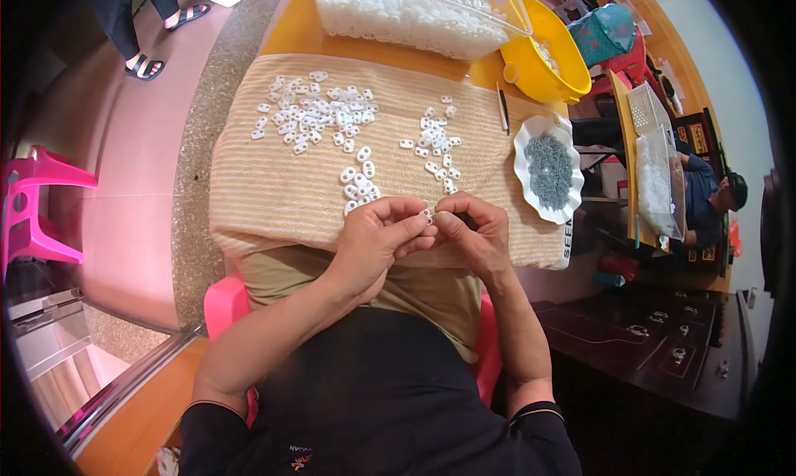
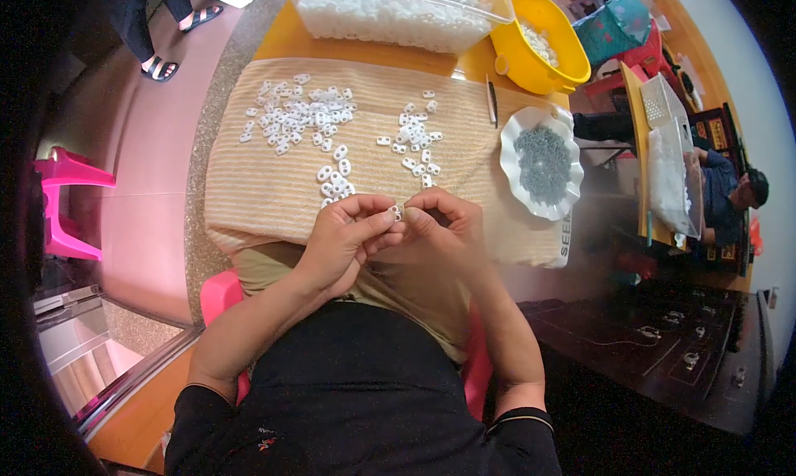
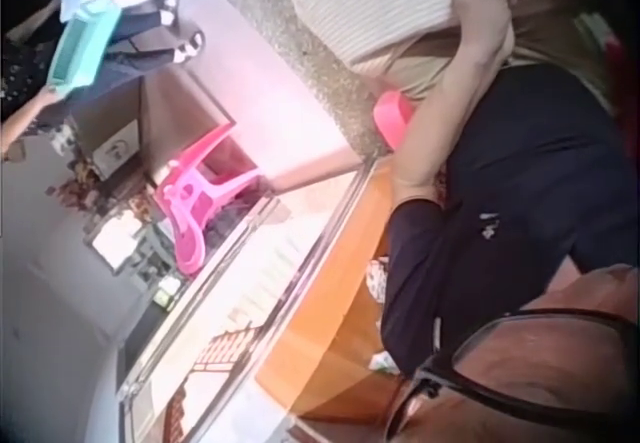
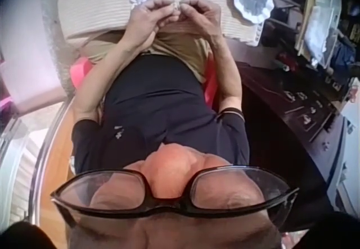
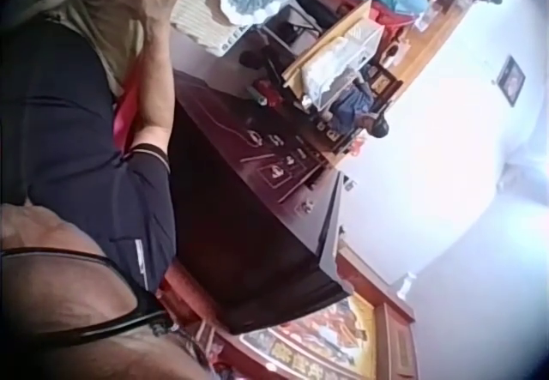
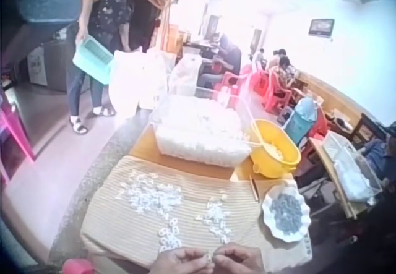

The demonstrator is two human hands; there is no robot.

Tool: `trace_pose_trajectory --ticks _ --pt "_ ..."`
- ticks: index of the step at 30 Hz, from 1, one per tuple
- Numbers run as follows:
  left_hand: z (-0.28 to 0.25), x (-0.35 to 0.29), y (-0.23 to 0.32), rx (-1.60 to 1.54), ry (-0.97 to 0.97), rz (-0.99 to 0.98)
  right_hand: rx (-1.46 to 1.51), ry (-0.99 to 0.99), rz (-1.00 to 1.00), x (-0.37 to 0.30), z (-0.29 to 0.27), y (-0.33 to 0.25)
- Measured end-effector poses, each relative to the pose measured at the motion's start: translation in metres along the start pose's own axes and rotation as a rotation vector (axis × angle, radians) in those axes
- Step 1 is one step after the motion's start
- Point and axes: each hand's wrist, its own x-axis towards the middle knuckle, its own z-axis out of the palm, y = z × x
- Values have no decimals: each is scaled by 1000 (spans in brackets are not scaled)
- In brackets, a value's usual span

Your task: Assembling small white plastic components by hand in a workshop environment.

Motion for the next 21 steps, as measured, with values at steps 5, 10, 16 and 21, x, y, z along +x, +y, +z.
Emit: trace_pose_trajectory --ticks 5,10,16,21 --pt "0 0 0 9 0 -7 -30 -1 -11 0 1 0" --pt "0 0 0 19 1 -6 -39 -24 3 -1 1 -3" --pt "1 -1 -1 50 -6 3 -62 -35 -5 -2 1 -3" --pt "2 -2 -1 69 26 5 -41 -37 57 -3 4 -4"
